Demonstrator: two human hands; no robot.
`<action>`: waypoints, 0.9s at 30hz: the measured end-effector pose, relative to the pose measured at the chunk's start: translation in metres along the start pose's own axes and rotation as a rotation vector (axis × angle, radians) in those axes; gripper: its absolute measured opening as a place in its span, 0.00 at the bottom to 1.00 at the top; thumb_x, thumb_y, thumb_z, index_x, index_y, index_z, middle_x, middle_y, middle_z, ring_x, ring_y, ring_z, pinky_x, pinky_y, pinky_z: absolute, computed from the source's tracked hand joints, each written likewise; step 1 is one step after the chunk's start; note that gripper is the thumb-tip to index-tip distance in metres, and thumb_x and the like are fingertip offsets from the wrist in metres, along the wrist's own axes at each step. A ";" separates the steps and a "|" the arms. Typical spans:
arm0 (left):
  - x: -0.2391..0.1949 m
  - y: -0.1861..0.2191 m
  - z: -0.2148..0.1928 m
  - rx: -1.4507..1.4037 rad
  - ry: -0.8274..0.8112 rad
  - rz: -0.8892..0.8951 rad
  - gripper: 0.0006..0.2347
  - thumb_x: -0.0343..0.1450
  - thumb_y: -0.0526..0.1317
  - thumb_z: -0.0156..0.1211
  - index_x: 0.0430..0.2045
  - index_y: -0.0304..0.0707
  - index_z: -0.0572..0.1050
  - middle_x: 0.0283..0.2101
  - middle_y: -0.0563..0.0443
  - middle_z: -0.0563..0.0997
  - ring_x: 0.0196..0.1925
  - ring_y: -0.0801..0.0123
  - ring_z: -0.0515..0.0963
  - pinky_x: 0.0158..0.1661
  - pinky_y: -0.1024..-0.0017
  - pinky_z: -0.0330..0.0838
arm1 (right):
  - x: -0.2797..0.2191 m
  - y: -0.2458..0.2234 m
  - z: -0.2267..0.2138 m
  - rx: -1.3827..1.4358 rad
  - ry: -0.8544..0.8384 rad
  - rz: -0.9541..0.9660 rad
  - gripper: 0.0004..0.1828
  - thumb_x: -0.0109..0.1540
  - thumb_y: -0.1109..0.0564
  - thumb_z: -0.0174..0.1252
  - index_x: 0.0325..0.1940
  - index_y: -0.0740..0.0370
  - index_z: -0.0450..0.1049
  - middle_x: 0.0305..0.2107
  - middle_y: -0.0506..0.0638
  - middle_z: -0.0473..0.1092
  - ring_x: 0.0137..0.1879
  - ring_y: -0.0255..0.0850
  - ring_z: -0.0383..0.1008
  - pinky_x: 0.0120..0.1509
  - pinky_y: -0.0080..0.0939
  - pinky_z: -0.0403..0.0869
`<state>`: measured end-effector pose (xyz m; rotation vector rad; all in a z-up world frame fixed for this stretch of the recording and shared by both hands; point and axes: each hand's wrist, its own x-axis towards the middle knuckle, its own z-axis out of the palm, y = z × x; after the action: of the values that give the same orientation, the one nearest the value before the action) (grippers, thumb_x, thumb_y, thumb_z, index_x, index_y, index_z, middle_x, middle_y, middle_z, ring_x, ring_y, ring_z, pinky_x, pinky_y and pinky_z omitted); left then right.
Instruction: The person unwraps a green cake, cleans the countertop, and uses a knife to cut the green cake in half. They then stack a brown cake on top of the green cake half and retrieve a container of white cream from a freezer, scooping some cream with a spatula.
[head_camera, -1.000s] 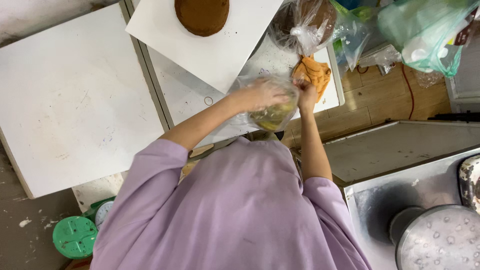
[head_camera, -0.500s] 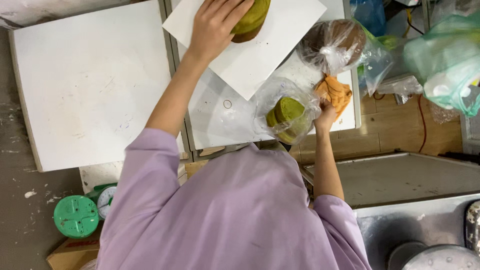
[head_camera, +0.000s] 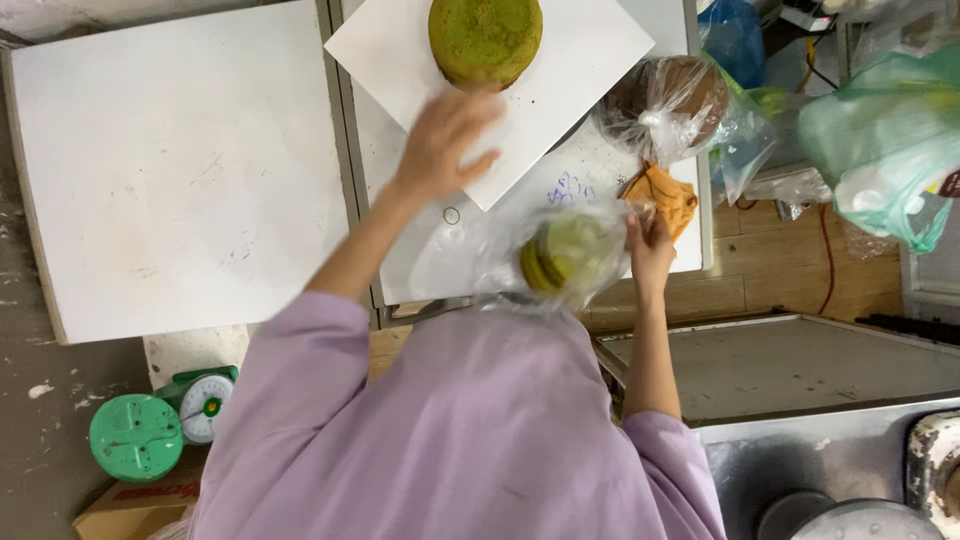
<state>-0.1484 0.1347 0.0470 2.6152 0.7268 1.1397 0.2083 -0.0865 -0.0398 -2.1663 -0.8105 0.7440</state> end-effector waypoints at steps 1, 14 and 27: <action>-0.027 0.020 -0.003 -0.046 -0.051 -0.083 0.15 0.74 0.36 0.67 0.56 0.47 0.76 0.60 0.54 0.79 0.64 0.62 0.75 0.66 0.61 0.65 | -0.013 -0.012 -0.008 0.088 0.016 -0.152 0.25 0.67 0.48 0.65 0.61 0.65 0.72 0.45 0.55 0.75 0.50 0.41 0.73 0.54 0.40 0.75; -0.183 0.114 0.055 -0.658 -0.739 -0.962 0.26 0.74 0.53 0.61 0.63 0.39 0.65 0.57 0.39 0.78 0.56 0.57 0.79 0.54 0.57 0.73 | -0.102 -0.017 0.017 0.183 -0.139 -0.114 0.45 0.60 0.45 0.68 0.75 0.62 0.56 0.47 0.61 0.65 0.46 0.47 0.64 0.47 0.48 0.67; -0.011 0.120 0.006 -0.501 -0.485 -0.615 0.16 0.74 0.48 0.61 0.53 0.44 0.76 0.54 0.52 0.83 0.44 0.63 0.85 0.44 0.66 0.80 | -0.024 -0.101 -0.049 0.146 0.060 -0.559 0.22 0.73 0.54 0.57 0.70 0.65 0.68 0.69 0.64 0.62 0.74 0.52 0.63 0.74 0.51 0.67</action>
<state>-0.1074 0.0259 0.0793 1.9173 0.8950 0.4102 0.1942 -0.0669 0.0730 -1.7007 -1.2160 0.4301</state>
